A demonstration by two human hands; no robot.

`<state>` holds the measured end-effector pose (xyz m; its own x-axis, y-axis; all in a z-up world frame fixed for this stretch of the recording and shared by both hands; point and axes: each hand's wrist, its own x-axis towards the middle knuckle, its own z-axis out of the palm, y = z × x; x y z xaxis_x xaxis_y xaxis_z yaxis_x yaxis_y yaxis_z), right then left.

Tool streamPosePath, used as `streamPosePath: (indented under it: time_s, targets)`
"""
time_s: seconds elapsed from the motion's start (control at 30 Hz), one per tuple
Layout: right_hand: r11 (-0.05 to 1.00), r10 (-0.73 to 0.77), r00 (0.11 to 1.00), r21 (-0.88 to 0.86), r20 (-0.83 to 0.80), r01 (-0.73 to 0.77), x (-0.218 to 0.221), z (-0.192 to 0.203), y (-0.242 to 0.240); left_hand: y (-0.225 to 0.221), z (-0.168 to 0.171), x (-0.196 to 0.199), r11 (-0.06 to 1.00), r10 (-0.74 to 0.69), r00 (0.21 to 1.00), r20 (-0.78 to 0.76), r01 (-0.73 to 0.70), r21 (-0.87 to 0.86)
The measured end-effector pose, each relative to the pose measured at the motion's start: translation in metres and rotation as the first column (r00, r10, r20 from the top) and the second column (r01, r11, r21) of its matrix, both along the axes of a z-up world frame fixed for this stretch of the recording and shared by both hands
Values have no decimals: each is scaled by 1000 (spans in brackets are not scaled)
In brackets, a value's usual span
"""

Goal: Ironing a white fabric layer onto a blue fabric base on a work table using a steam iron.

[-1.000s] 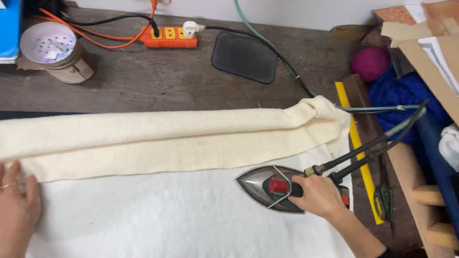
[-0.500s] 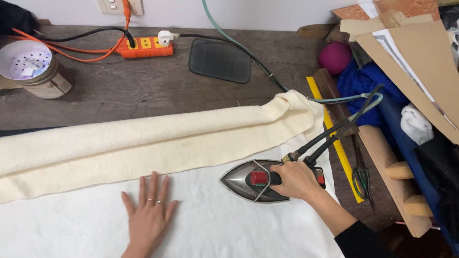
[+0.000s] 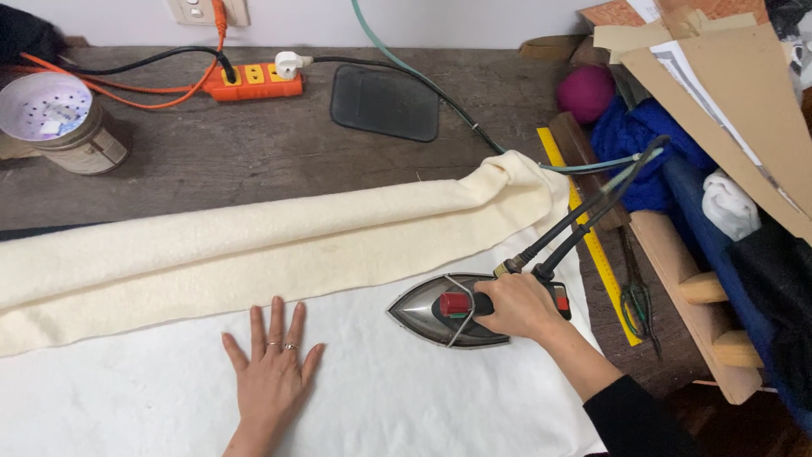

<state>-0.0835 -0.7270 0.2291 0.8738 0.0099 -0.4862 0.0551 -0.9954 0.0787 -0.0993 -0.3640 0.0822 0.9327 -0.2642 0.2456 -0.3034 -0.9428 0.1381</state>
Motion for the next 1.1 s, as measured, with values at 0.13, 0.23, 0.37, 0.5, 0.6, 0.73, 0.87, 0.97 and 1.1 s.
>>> streamPosePath:
  time_s: [0.13,0.23,0.37,0.5,0.6,0.73,0.87,0.97,1.1]
  targets:
    - [1000,6,1000,-29,-3,-6,1,-2,-1,0,3,0,1000,5,1000,14,-5,16]
    - [1000,7,1000,-22,-6,-7,0,-1,0,-1,7,0,1000,-14,1000,11,15,-20]
    - [1000,7,1000,-15,15,-7,0,-2,-1,-1,9,1,1000,-3,999,32,3,-17]
    - [1000,-17,1000,-23,-11,17,0,-1,1,-1,10,1,999,-9,999,38,10,-30]
    - [998,-47,999,-28,1,47,0,-2,8,1,11,1,1000,-8,998,55,9,-21]
    - [993,-117,993,14,2,117,2,4,31,2,6,2,1000,-15,999,44,15,-10]
    - [992,-120,992,23,-24,121,8,5,64,1,9,0,1000,1,998,59,-2,16]
    - [988,-140,990,70,-11,140,13,10,91,1,8,1,1000,-13,998,68,15,-23]
    - [988,-104,994,114,-24,106,15,4,110,5,-3,2,999,-23,998,52,24,-21]
